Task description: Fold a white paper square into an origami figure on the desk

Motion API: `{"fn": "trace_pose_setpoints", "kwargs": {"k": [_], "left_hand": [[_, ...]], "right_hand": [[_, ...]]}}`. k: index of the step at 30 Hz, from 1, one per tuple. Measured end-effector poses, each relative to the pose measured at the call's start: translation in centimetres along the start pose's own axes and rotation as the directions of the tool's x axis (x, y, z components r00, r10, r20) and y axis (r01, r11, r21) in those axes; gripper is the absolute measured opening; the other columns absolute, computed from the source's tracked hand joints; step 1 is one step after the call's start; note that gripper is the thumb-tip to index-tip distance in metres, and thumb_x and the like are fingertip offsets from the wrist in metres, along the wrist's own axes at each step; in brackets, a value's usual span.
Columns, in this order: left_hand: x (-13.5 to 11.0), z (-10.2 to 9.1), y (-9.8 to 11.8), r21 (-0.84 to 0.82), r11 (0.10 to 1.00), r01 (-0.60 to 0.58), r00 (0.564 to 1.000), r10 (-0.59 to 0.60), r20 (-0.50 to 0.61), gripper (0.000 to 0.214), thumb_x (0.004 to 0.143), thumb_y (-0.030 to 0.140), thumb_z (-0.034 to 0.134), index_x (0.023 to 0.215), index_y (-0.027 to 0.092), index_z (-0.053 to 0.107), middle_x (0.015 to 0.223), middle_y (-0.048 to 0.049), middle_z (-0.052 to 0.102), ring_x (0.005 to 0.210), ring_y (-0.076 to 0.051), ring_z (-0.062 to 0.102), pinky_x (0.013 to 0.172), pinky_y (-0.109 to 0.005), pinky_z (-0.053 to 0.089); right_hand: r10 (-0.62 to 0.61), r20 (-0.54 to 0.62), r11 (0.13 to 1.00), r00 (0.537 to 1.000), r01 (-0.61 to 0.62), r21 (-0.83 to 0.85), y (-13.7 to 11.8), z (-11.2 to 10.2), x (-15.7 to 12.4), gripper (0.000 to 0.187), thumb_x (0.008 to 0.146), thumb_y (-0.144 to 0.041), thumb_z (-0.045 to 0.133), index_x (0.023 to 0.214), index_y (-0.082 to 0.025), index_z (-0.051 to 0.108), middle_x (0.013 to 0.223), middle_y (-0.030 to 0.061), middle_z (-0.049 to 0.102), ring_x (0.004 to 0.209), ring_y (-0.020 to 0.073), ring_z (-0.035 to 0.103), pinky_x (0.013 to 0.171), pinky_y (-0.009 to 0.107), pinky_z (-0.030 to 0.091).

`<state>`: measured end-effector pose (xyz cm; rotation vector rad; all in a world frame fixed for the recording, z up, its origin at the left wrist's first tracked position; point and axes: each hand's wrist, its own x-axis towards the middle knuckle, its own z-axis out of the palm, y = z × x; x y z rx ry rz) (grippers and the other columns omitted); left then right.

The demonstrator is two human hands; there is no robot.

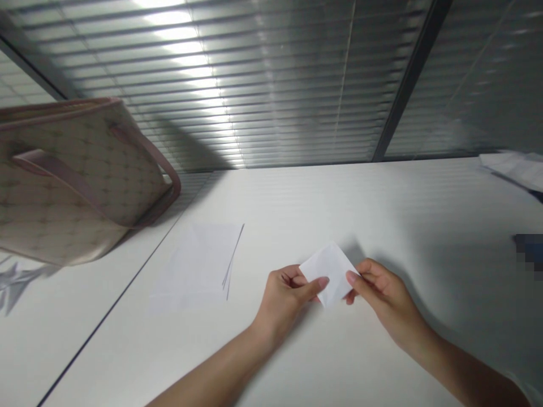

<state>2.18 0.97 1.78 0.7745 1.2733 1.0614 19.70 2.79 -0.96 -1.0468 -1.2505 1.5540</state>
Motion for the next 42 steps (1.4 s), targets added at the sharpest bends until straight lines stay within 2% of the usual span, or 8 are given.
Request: {"fn": "trace_pose_setpoints", "kwargs": {"k": [18, 25, 28, 31, 33, 36, 39, 42], "left_hand": [[-0.8, 0.5, 0.0, -0.016, 0.998, 0.059, 0.976, -0.054, 0.210, 0.027, 0.065, 0.027, 0.084, 0.084, 0.013, 0.071, 0.062, 0.0002, 0.064, 0.059, -0.011, 0.055, 0.064, -0.023, 0.043], [-1.2, 0.8, -0.5, -0.046, 0.997, -0.061, 0.944, 0.072, 0.323, 0.032, 0.077, 0.031, 0.076, 0.102, 0.017, 0.062, 0.101, -0.0075, 0.067, 0.099, -0.023, 0.060, 0.090, -0.033, 0.044], [-1.5, 1.3, -0.8, -0.031, 0.996, -0.081, 0.940, 0.086, 0.330, 0.030, 0.080, 0.036, 0.071, 0.101, 0.017, 0.062, 0.107, -0.0080, 0.064, 0.105, -0.024, 0.057, 0.097, -0.035, 0.041], [-1.5, 1.4, -1.0, 0.006, 0.995, -0.097, 0.943, 0.090, 0.321, 0.026, 0.083, 0.035, 0.065, 0.103, 0.017, 0.062, 0.104, -0.0067, 0.063, 0.103, -0.024, 0.057, 0.097, -0.036, 0.042], [-1.6, 1.3, -1.2, 0.050, 0.994, -0.101, 0.947, 0.081, 0.311, 0.021, 0.080, 0.026, 0.066, 0.100, 0.017, 0.063, 0.093, -0.0049, 0.063, 0.097, -0.024, 0.058, 0.090, -0.034, 0.045], [-2.0, 1.1, -1.4, 0.094, 0.989, -0.117, 0.935, 0.078, 0.346, 0.035, 0.071, 0.010, 0.067, 0.105, 0.019, 0.061, 0.092, -0.0031, 0.062, 0.092, -0.022, 0.058, 0.079, -0.028, 0.047], [-2.4, 1.0, -1.4, 0.177, 0.972, -0.153, 0.895, 0.059, 0.443, 0.054, 0.068, 0.005, 0.062, 0.119, 0.022, 0.054, 0.105, -0.0047, 0.060, 0.089, -0.020, 0.059, 0.068, -0.023, 0.047], [-2.6, 1.0, -1.0, 0.229, 0.944, -0.238, 0.854, 0.091, 0.513, 0.064, 0.068, 0.004, 0.061, 0.127, 0.022, 0.049, 0.121, -0.0081, 0.054, 0.104, -0.024, 0.057, 0.078, -0.027, 0.048]], "right_hand": [[-0.033, -0.030, 0.999, 0.999, 0.032, -0.030, -0.4, -0.5, 0.5, 0.025, 0.085, -0.043, 0.062, 0.078, -0.019, 0.057, 0.064, -0.0012, 0.064, 0.059, 0.0125, 0.061, 0.059, 0.024, 0.048], [-0.042, 0.004, 0.993, 0.999, 0.042, -0.106, 0.2, 0.4, 0.8, 0.025, 0.086, -0.042, 0.060, 0.079, -0.018, 0.057, 0.062, -0.0008, 0.060, 0.053, 0.0138, 0.058, 0.052, 0.027, 0.049], [-0.123, -0.110, 0.982, 0.986, 0.105, -0.160, 0.6, 0.8, 0.8, 0.023, 0.080, -0.036, 0.067, 0.088, -0.021, 0.053, 0.074, -0.0002, 0.058, 0.063, 0.0157, 0.058, 0.059, 0.030, 0.051], [-0.340, -0.211, 0.908, 0.916, 0.261, -0.329, 0.3, 0.7, 0.7, 0.032, 0.073, -0.023, 0.073, 0.096, -0.024, 0.052, 0.089, 0.0013, 0.054, 0.081, 0.0178, 0.055, 0.074, 0.033, 0.049], [-0.493, -0.058, 0.784, 0.868, 0.414, -0.463, -0.2, 0.5, 0.4, 0.024, 0.078, -0.019, 0.067, 0.097, -0.026, 0.054, 0.087, 0.0008, 0.053, 0.079, 0.0172, 0.053, 0.073, 0.031, 0.047], [-0.492, 0.217, 0.702, 0.843, 0.532, -0.473, -0.9, 0.4, -0.2, 0.024, 0.084, -0.024, 0.061, 0.106, -0.026, 0.052, 0.087, 0.0007, 0.054, 0.076, 0.0161, 0.054, 0.070, 0.029, 0.047], [-0.418, 0.233, 0.739, 0.878, 0.478, -0.475, -1.0, 0.6, -0.6, 0.039, 0.078, -0.031, 0.068, 0.110, -0.026, 0.046, 0.092, 0.0015, 0.054, 0.080, 0.0170, 0.054, 0.071, 0.029, 0.048], [-0.391, 0.194, 0.748, 0.900, 0.433, -0.503, -0.9, 0.6, -0.6, 0.044, 0.076, -0.032, 0.071, 0.110, -0.026, 0.043, 0.092, 0.0010, 0.054, 0.081, 0.0169, 0.054, 0.071, 0.028, 0.048]]}}
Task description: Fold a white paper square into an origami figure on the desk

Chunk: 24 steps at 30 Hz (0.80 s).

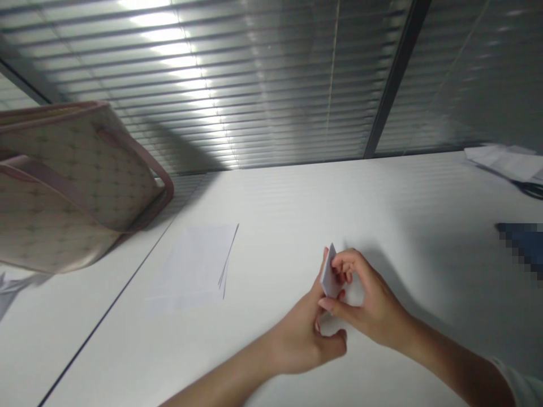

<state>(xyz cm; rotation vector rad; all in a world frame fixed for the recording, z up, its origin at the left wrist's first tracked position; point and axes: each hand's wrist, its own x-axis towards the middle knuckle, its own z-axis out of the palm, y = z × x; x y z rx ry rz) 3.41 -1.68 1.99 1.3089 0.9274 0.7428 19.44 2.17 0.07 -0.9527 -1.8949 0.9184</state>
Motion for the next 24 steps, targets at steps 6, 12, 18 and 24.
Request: {"fn": "trace_pose_setpoints", "kwargs": {"k": [6, 12, 18, 24], "left_hand": [[-0.2, -1.0, 0.2, -0.103, 0.994, -0.031, 0.997, 0.038, 0.066, 0.074, 0.072, 0.010, 0.065, 0.141, 0.024, 0.040, 0.143, -0.0066, 0.043, 0.136, -0.029, 0.030, 0.111, -0.041, 0.024], [0.3, -1.6, 0.1, -0.543, 0.840, -0.025, 1.000, 0.016, -0.020, 0.068, 0.085, 0.059, 0.054, 0.143, 0.028, 0.039, 0.136, -0.0079, 0.051, 0.127, -0.030, 0.042, 0.105, -0.041, 0.030], [1.0, -1.9, 0.9, -0.523, 0.851, 0.055, 0.961, -0.187, -0.202, 0.055, 0.077, 0.050, 0.071, 0.125, 0.027, 0.055, 0.085, -0.0014, 0.064, 0.076, -0.017, 0.058, 0.070, -0.026, 0.044], [1.1, -1.6, 1.0, -0.471, 0.882, -0.001, 0.953, -0.141, -0.267, 0.044, 0.073, 0.034, 0.080, 0.110, 0.023, 0.060, 0.067, 0.0033, 0.059, 0.060, -0.010, 0.053, 0.058, -0.020, 0.040]], "right_hand": [[-0.066, 0.018, 0.998, 0.998, 0.066, 0.000, 0.2, -0.7, 0.3, 0.039, 0.081, -0.026, 0.065, 0.115, -0.026, 0.046, 0.093, 0.0019, 0.056, 0.079, 0.0164, 0.055, 0.072, 0.029, 0.049], [-0.245, 0.072, 0.964, 0.967, 0.250, -0.087, 0.7, -1.8, 0.3, 0.035, 0.086, -0.018, 0.054, 0.121, -0.024, 0.051, 0.104, 0.0080, 0.062, 0.091, 0.0208, 0.062, 0.079, 0.033, 0.053], [-0.346, 0.090, 0.916, 0.934, 0.357, -0.184, 1.2, -2.4, 0.5, 0.042, 0.087, -0.007, 0.045, 0.122, -0.026, 0.056, 0.107, 0.0069, 0.067, 0.098, 0.0195, 0.064, 0.082, 0.033, 0.053], [-0.476, 0.090, 0.826, 0.875, 0.480, -0.295, 1.1, -2.2, 0.7, 0.041, 0.085, -0.002, 0.046, 0.115, -0.024, 0.062, 0.097, 0.0049, 0.071, 0.091, 0.0187, 0.065, 0.081, 0.035, 0.054]]}}
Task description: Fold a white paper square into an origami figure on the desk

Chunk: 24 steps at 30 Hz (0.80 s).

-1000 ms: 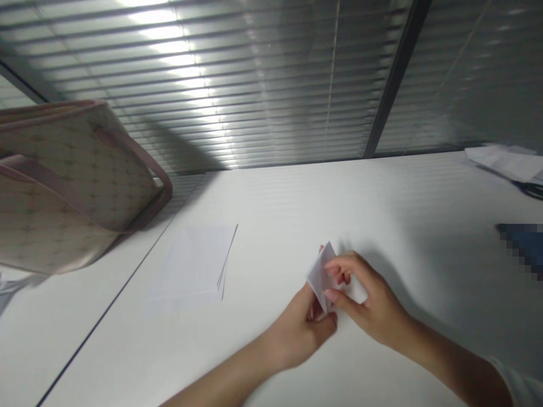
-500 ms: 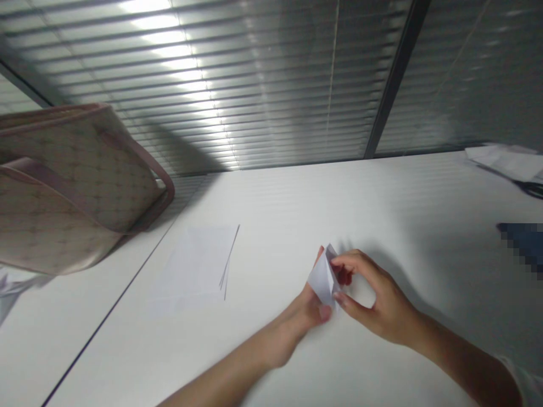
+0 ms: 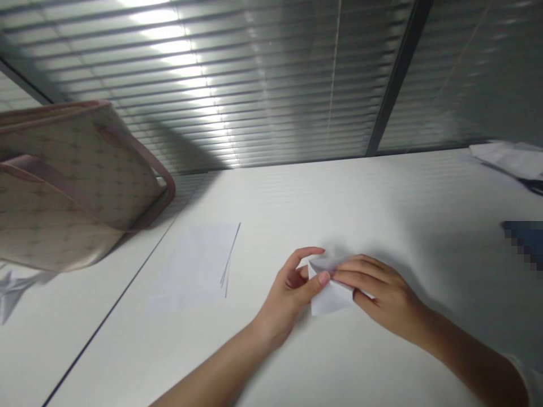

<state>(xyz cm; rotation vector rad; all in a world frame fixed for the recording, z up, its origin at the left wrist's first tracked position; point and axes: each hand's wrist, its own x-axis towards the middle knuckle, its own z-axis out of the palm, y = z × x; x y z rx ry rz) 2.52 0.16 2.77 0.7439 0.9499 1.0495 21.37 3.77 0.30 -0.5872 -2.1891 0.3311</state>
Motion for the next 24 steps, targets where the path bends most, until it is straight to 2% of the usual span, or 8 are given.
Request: {"fn": "trace_pose_setpoints", "kwargs": {"k": [3, 6, 9, 12, 15, 19, 22, 24], "left_hand": [[0.1, 0.0, -0.2, -0.007, 1.000, -0.003, 1.000, 0.003, 0.009, 0.039, 0.072, 0.033, 0.081, 0.103, 0.020, 0.062, 0.071, 0.0009, 0.062, 0.068, -0.014, 0.059, 0.066, -0.025, 0.046], [0.2, 0.0, -0.4, -0.018, 0.999, -0.026, 1.000, 0.026, 0.004, 0.041, 0.072, 0.031, 0.081, 0.106, 0.019, 0.061, 0.080, -0.0020, 0.066, 0.076, -0.016, 0.061, 0.074, -0.028, 0.048], [0.2, -0.1, -0.6, -0.024, 0.998, -0.062, 0.998, 0.062, 0.001, 0.041, 0.071, 0.028, 0.082, 0.104, 0.018, 0.061, 0.079, -0.0023, 0.068, 0.074, -0.014, 0.061, 0.073, -0.026, 0.048], [0.4, -0.2, -0.7, -0.027, 0.994, -0.103, 0.995, 0.103, -0.002, 0.040, 0.070, 0.025, 0.083, 0.102, 0.018, 0.061, 0.074, -0.0002, 0.067, 0.070, -0.012, 0.060, 0.071, -0.023, 0.046], [0.6, -0.5, -0.9, -0.021, 0.991, -0.135, 0.991, 0.135, 0.014, 0.041, 0.067, 0.025, 0.084, 0.101, 0.019, 0.061, 0.071, 0.0014, 0.066, 0.068, -0.011, 0.058, 0.068, -0.022, 0.045], [0.9, -1.1, -1.2, 0.007, 0.990, -0.142, 0.988, 0.141, 0.062, 0.042, 0.066, 0.025, 0.085, 0.102, 0.020, 0.066, 0.066, 0.0030, 0.064, 0.063, -0.009, 0.056, 0.064, -0.020, 0.044], [1.1, -1.3, -1.5, 0.034, 0.991, -0.128, 0.988, 0.124, 0.097, 0.050, 0.060, 0.027, 0.088, 0.106, 0.019, 0.070, 0.079, -0.0014, 0.069, 0.070, -0.013, 0.060, 0.067, -0.023, 0.047], [1.1, -1.4, -1.6, 0.050, 0.992, -0.120, 0.988, 0.114, 0.105, 0.053, 0.057, 0.027, 0.089, 0.106, 0.020, 0.071, 0.088, -0.0035, 0.071, 0.074, -0.015, 0.062, 0.070, -0.026, 0.048]], "right_hand": [[-0.059, -0.028, 0.994, 0.998, 0.056, -0.097, -0.1, -0.2, -0.2, 0.041, 0.086, -0.003, 0.049, 0.119, -0.024, 0.062, 0.097, 0.0054, 0.073, 0.091, 0.0199, 0.067, 0.081, 0.036, 0.054], [-0.068, -0.019, 0.990, 0.997, 0.065, -0.126, 0.0, -0.4, -0.5, 0.043, 0.087, -0.005, 0.053, 0.125, -0.024, 0.059, 0.103, 0.0063, 0.073, 0.097, 0.0203, 0.067, 0.084, 0.035, 0.054], [-0.016, -0.059, 0.997, 0.998, 0.012, -0.070, 0.3, -0.4, -0.5, 0.043, 0.086, -0.002, 0.053, 0.122, -0.024, 0.060, 0.104, 0.0056, 0.073, 0.099, 0.0187, 0.067, 0.088, 0.034, 0.054], [0.090, -0.126, 0.995, 0.988, -0.085, 0.045, 0.6, -0.2, -0.1, 0.037, 0.084, -0.002, 0.054, 0.110, -0.026, 0.066, 0.102, 0.0051, 0.073, 0.096, 0.0189, 0.068, 0.086, 0.035, 0.055], [0.130, -0.149, 0.984, 0.980, -0.110, 0.139, 0.8, -0.4, 0.2, 0.030, 0.085, -0.005, 0.055, 0.100, -0.026, 0.069, 0.103, 0.0052, 0.073, 0.096, 0.0201, 0.068, 0.086, 0.036, 0.056], [0.053, -0.155, 0.989, 0.986, -0.030, 0.144, 0.9, -0.9, 0.2, 0.030, 0.085, -0.002, 0.055, 0.101, -0.024, 0.069, 0.101, 0.0057, 0.074, 0.097, 0.0196, 0.068, 0.085, 0.034, 0.056], [-0.018, -0.115, 0.992, 0.993, 0.031, 0.118, 0.8, -1.2, 0.0, 0.031, 0.085, -0.002, 0.056, 0.104, -0.022, 0.068, 0.103, 0.0060, 0.073, 0.100, 0.0196, 0.067, 0.086, 0.033, 0.056], [-0.013, -0.090, 0.993, 0.996, 0.024, 0.117, 0.8, -1.4, 0.0, 0.032, 0.084, -0.001, 0.056, 0.106, -0.022, 0.067, 0.103, 0.0054, 0.073, 0.099, 0.0187, 0.067, 0.086, 0.032, 0.056]]}}
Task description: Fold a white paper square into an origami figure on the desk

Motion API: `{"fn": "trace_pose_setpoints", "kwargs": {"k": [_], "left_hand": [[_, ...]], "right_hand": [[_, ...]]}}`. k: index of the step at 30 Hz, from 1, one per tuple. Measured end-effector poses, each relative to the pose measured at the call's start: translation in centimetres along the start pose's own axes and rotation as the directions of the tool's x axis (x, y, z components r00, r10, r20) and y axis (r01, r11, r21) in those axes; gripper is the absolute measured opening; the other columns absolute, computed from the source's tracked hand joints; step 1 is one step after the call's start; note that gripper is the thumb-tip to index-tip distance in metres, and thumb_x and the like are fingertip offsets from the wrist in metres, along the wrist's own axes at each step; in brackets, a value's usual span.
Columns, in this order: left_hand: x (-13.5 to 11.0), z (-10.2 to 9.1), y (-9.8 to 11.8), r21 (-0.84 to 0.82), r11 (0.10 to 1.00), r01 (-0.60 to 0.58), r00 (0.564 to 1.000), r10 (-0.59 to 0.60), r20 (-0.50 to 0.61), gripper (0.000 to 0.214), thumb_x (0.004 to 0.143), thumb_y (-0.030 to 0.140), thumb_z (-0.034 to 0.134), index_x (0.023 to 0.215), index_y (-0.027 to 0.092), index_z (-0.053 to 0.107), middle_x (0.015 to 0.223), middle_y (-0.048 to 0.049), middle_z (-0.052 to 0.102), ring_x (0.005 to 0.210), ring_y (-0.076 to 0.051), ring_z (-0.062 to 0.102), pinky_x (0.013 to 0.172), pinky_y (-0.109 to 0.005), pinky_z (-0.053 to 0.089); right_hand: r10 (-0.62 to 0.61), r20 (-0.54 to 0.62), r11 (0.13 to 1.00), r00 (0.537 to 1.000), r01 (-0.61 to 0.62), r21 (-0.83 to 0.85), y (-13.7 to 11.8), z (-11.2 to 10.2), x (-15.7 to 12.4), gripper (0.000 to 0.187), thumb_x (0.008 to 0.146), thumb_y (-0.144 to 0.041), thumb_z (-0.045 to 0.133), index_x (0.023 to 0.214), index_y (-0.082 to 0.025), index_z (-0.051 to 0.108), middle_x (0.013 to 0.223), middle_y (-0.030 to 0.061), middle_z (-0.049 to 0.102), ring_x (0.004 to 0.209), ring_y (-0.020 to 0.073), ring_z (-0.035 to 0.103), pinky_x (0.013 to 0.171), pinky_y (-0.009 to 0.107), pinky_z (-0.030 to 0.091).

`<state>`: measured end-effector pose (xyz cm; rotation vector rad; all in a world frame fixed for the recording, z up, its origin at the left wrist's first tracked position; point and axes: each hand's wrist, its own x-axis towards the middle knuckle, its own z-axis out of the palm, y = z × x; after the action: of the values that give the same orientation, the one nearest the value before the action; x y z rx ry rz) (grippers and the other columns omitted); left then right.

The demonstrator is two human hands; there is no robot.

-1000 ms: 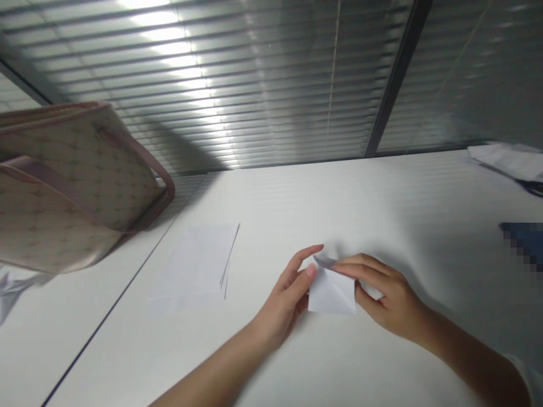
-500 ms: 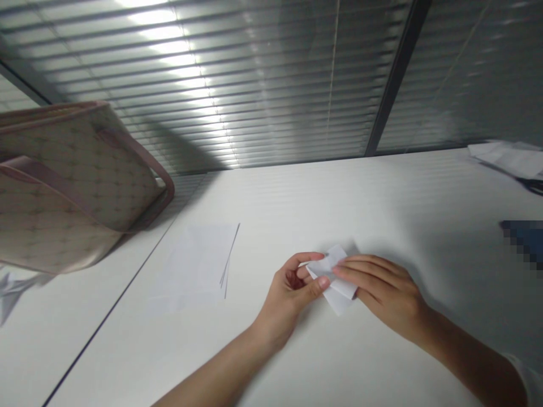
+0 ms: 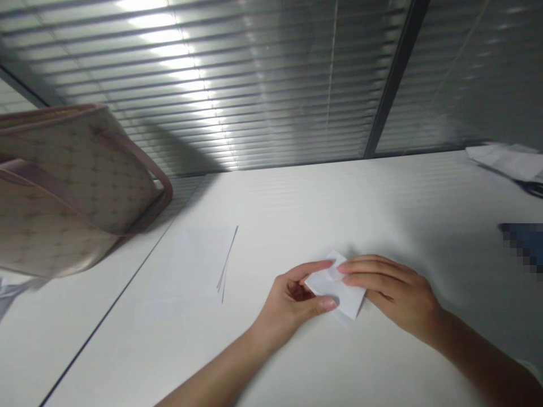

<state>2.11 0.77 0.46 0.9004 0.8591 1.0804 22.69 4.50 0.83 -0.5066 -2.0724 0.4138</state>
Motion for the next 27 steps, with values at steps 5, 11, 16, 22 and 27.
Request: {"fn": "trace_pose_setpoints", "kwargs": {"k": [5, 11, 16, 22, 27], "left_hand": [[0.1, -0.2, -0.1, 0.029, 1.000, 0.009, 1.000, -0.009, -0.001, 0.054, 0.058, 0.025, 0.088, 0.109, 0.023, 0.072, 0.091, -0.0032, 0.072, 0.077, -0.016, 0.063, 0.072, -0.027, 0.049], [-0.2, -0.2, -0.3, 0.046, 0.997, 0.054, 0.998, -0.056, 0.039, 0.064, 0.051, 0.024, 0.091, 0.111, 0.020, 0.071, 0.088, -0.0054, 0.073, 0.075, -0.018, 0.064, 0.069, -0.028, 0.051], [-0.5, -0.3, -0.4, 0.058, 0.997, 0.055, 0.998, -0.057, 0.032, 0.064, 0.051, 0.031, 0.091, 0.111, 0.021, 0.071, 0.103, -0.0080, 0.073, 0.092, -0.024, 0.065, 0.084, -0.034, 0.050], [-0.5, -0.1, 0.2, 0.094, 0.996, 0.000, 0.997, 0.007, -0.080, 0.053, 0.056, 0.031, 0.089, 0.107, 0.026, 0.073, 0.104, -0.0048, 0.073, 0.086, -0.020, 0.065, 0.076, -0.028, 0.050], [-0.8, 0.0, 0.9, 0.154, 0.988, -0.026, 0.982, 0.054, -0.180, 0.054, 0.058, 0.026, 0.088, 0.109, 0.026, 0.071, 0.101, -0.0027, 0.074, 0.081, -0.017, 0.064, 0.071, -0.024, 0.050]], "right_hand": [[0.053, -0.036, 0.997, 0.998, -0.054, -0.049, -0.1, -0.3, 0.4, 0.028, 0.081, -0.002, 0.060, 0.100, -0.023, 0.067, 0.098, 0.0049, 0.072, 0.092, 0.0188, 0.063, 0.080, 0.033, 0.053], [0.147, -0.083, 0.988, 0.986, -0.150, -0.038, -0.8, -0.4, 0.3, 0.031, 0.077, 0.000, 0.060, 0.089, -0.027, 0.070, 0.087, 0.0017, 0.062, 0.080, 0.0160, 0.052, 0.065, 0.028, 0.046], [0.354, -0.063, 0.909, 0.933, -0.328, 0.256, -1.1, 0.5, 0.1, 0.041, 0.077, 0.002, 0.055, 0.101, -0.031, 0.064, 0.099, 0.0011, 0.054, 0.092, 0.0153, 0.056, 0.076, 0.027, 0.047], [0.567, -0.262, 0.769, 0.781, -0.389, 0.507, -0.9, 2.0, 0.1, 0.053, 0.069, -0.001, 0.068, 0.105, -0.036, 0.049, 0.097, -0.0038, 0.048, 0.082, 0.0127, 0.053, 0.071, 0.025, 0.045], [0.472, 0.028, 0.859, 0.881, -0.467, 0.208, -1.4, 1.0, -0.3, 0.013, 0.092, -0.022, 0.051, 0.086, -0.028, 0.060, 0.107, 0.0024, 0.051, 0.106, 0.0206, 0.048, 0.089, 0.036, 0.039]]}}
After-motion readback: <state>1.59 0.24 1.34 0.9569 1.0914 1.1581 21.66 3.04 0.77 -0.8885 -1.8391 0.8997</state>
